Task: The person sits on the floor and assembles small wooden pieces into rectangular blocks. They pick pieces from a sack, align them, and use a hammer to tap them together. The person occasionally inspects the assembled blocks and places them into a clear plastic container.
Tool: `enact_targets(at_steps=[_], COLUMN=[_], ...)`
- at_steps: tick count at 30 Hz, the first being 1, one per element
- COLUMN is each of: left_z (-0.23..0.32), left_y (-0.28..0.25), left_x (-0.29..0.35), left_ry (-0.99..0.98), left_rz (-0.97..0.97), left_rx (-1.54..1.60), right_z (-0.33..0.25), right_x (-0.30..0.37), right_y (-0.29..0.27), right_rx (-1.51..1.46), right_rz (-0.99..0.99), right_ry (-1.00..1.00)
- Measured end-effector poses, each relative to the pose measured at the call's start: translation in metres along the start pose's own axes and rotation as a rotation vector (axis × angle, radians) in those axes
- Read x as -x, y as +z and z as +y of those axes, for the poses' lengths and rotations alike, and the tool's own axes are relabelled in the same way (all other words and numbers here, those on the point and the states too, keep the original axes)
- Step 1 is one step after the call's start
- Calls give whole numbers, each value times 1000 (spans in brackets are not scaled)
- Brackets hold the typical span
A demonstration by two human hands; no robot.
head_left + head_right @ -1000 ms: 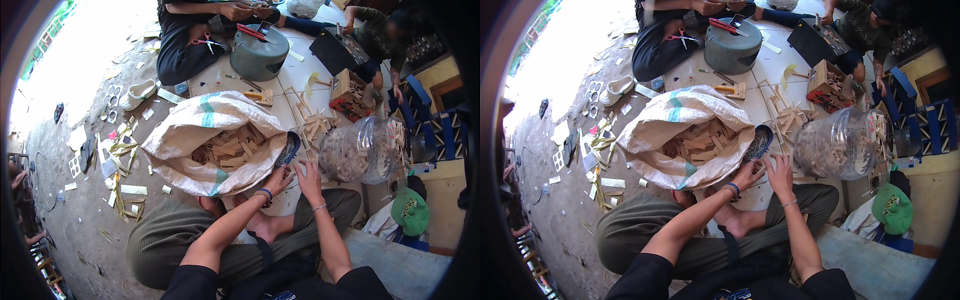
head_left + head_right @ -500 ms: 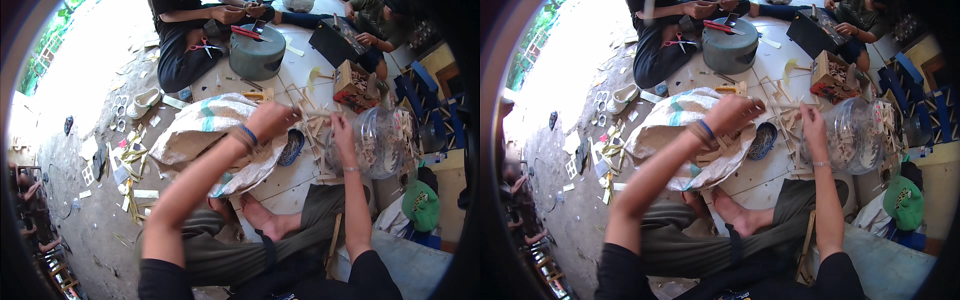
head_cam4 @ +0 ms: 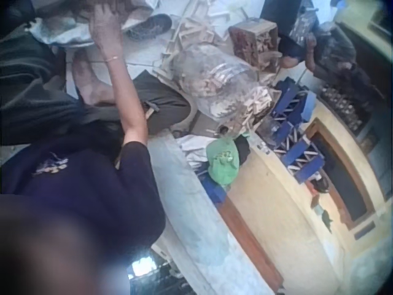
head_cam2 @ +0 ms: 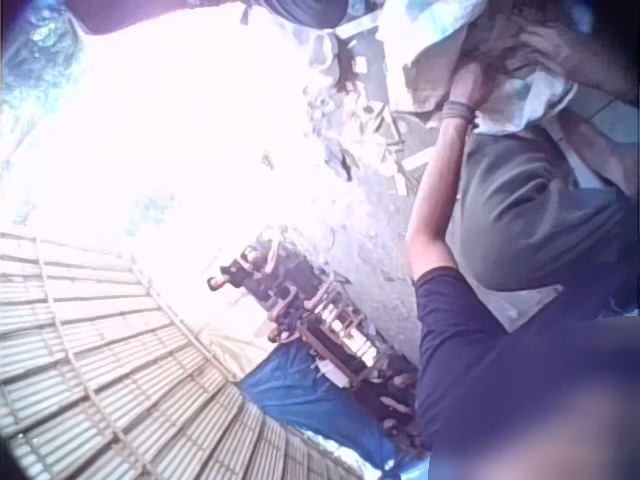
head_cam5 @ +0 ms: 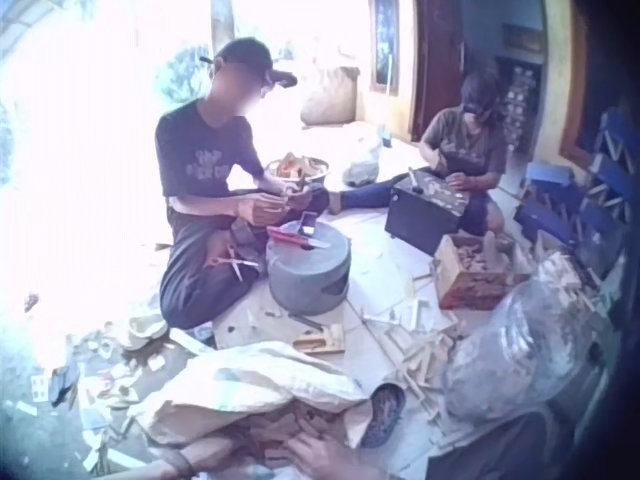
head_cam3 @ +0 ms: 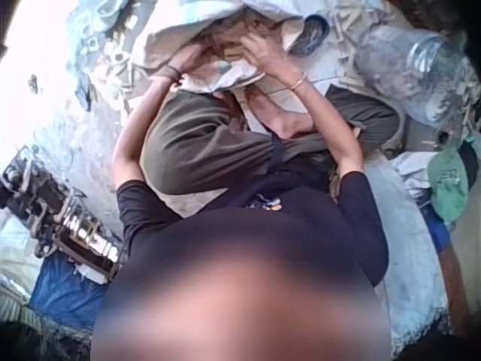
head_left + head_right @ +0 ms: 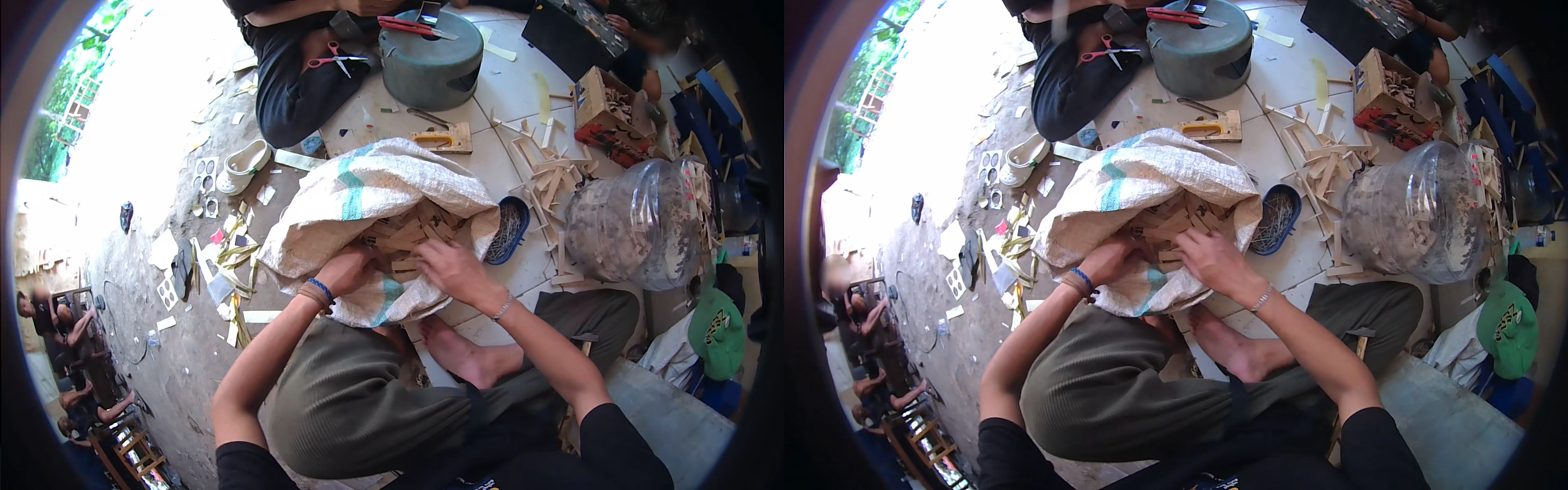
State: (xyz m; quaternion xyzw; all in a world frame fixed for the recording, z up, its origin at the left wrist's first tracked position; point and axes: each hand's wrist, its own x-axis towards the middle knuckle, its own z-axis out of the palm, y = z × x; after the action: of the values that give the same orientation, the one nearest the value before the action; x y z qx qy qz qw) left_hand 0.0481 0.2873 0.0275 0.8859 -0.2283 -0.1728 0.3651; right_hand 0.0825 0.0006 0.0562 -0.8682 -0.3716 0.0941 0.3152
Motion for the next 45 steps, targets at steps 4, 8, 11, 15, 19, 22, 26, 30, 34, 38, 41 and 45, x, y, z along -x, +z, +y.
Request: enact_targets(at_steps=[4,8,11,15,19,22,26,30,34,38,41,45], left_z=[-34,-56,-54,-45,-42,-47,-49,-47,-40,-42,-40,-36], left_y=[-6,-62,-93,-103,-79,-67,-49,-33,-13,-2,0,-7], left_x=[-21,-49,-77,-100,-76,-56,-41,-49,-64,-93,-104,-99], left_ry=[-253,-132,-86,-83,20,-185,-306,-273,-184,-222,-251,-213], left_rz=[103,297,385,451,677,500,325,291,311,222,216,146], left_rx=[-186,-193,-361,-296,-186,-6,-41,-120,-148,-69,54,73], right_z=[18,26,24,23,21,15,13,24,45,55,52,47], right_x=[-15,-15,-19,-17,-13,-17,-33,-56,-79,-92,-93,-86], right_y=[38,45,42,34,29,22,4,-10,-20,-33,-41,-41], right_rx=[212,247,153,37,60,-15,-117,-177,-264,-380,-347,-300], right_rz=[-327,-376,-358,-409,-425,-417,-346,-228,45,190,104,59], right_ry=[207,247,210,161,157,207,375,514,494,453,505,554])
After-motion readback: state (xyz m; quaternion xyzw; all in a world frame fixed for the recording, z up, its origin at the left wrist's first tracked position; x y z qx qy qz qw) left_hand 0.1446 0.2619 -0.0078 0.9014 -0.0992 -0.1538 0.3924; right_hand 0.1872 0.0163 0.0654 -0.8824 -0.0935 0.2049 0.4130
